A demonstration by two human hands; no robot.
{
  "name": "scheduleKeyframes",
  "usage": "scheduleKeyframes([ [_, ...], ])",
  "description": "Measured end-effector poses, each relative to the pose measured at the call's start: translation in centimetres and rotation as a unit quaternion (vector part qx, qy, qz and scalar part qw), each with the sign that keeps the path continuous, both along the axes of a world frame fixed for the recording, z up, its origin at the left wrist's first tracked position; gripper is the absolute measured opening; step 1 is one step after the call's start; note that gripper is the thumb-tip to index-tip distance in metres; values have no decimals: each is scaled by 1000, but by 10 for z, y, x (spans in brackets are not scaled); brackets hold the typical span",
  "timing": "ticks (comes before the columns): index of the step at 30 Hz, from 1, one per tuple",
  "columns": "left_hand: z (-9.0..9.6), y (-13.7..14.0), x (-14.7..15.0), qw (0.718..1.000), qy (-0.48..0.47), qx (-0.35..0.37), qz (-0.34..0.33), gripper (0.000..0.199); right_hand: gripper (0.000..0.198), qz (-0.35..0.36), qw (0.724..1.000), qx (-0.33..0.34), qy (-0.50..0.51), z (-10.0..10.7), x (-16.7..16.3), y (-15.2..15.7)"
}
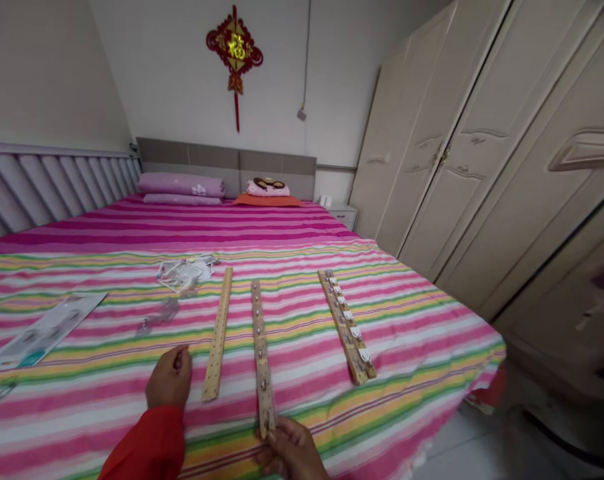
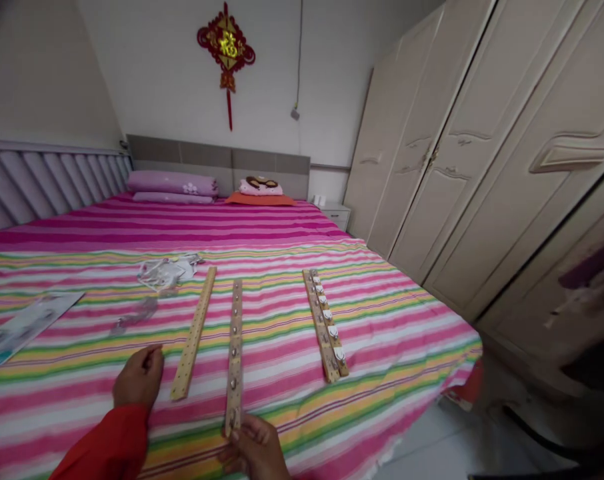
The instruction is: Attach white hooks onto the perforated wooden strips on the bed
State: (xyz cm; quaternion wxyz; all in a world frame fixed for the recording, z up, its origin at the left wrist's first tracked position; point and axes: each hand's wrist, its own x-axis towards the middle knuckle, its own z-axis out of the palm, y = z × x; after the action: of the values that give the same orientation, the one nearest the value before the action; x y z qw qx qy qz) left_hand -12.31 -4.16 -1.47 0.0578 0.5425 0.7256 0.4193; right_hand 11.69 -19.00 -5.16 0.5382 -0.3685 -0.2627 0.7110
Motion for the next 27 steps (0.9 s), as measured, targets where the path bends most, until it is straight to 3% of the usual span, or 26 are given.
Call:
scheduleKeyframes([
  [4, 0, 3, -3, 1000, -3, -19, 1, 33, 41, 5, 1000, 21, 15, -11, 1, 7],
  [8, 1, 4, -6, 1000, -5, -29, -8, 33, 39, -13, 999, 32, 26, -9, 8, 9],
  [16, -5, 9, -9, 999, -9, -33, -2, 34, 39, -38, 998, 39, 22, 18, 47, 6],
  [23, 6, 5, -5, 998, -18, -65, -12, 37, 38, -125, 991, 43, -26, 47, 91, 6],
  [27, 6, 6, -8, 997, -19, -79, -15, 37, 34, -152, 987, 31, -36, 53, 108, 9],
])
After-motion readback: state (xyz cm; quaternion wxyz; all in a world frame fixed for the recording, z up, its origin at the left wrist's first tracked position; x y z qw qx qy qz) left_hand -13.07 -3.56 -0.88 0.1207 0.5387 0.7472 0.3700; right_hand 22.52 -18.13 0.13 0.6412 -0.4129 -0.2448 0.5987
